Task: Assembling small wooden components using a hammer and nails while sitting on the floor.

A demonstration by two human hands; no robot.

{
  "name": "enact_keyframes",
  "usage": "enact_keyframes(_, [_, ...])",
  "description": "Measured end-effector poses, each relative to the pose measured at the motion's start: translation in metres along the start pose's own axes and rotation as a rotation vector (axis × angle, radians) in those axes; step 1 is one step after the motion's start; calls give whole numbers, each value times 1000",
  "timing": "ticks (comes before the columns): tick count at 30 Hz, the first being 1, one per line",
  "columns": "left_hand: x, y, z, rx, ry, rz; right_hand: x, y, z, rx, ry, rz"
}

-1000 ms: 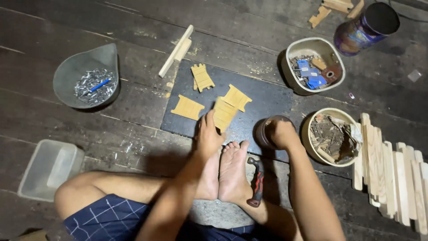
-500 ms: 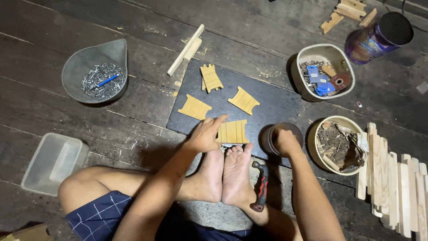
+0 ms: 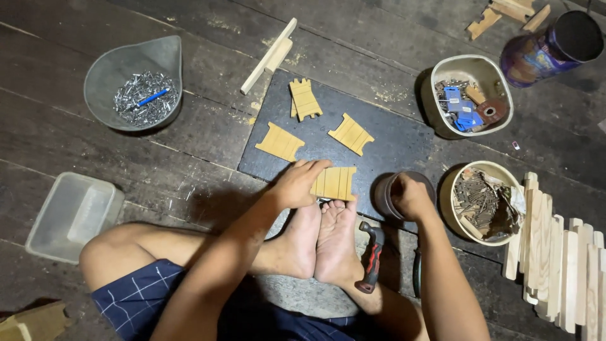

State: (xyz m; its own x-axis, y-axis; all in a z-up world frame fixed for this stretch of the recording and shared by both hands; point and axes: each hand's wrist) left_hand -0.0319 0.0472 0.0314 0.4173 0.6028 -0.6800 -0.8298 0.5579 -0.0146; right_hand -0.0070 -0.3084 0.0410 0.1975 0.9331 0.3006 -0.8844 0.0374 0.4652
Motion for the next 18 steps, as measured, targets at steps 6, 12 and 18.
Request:
enact_keyframes(6, [-7,4,-8,-68,-16,-6,-14,-7,3,-29,69,8])
enact_keyframes(12, [8,4,-34,-174,23,61,-22,4,12,-119,74,-6])
enact_keyframes(18, [15,2,-63,-229,-10,133,-23,27,15,-234,20,9])
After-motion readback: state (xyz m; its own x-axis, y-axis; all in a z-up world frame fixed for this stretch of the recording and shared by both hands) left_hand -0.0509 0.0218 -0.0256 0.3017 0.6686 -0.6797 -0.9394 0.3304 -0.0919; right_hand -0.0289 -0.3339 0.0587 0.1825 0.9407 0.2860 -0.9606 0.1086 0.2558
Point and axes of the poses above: each hand's wrist, its own y-axis away from the middle knuckle, its own z-axis out of the back of the hand, x = y × z, and after that the axes turned 2 degrees about -z, right-handed
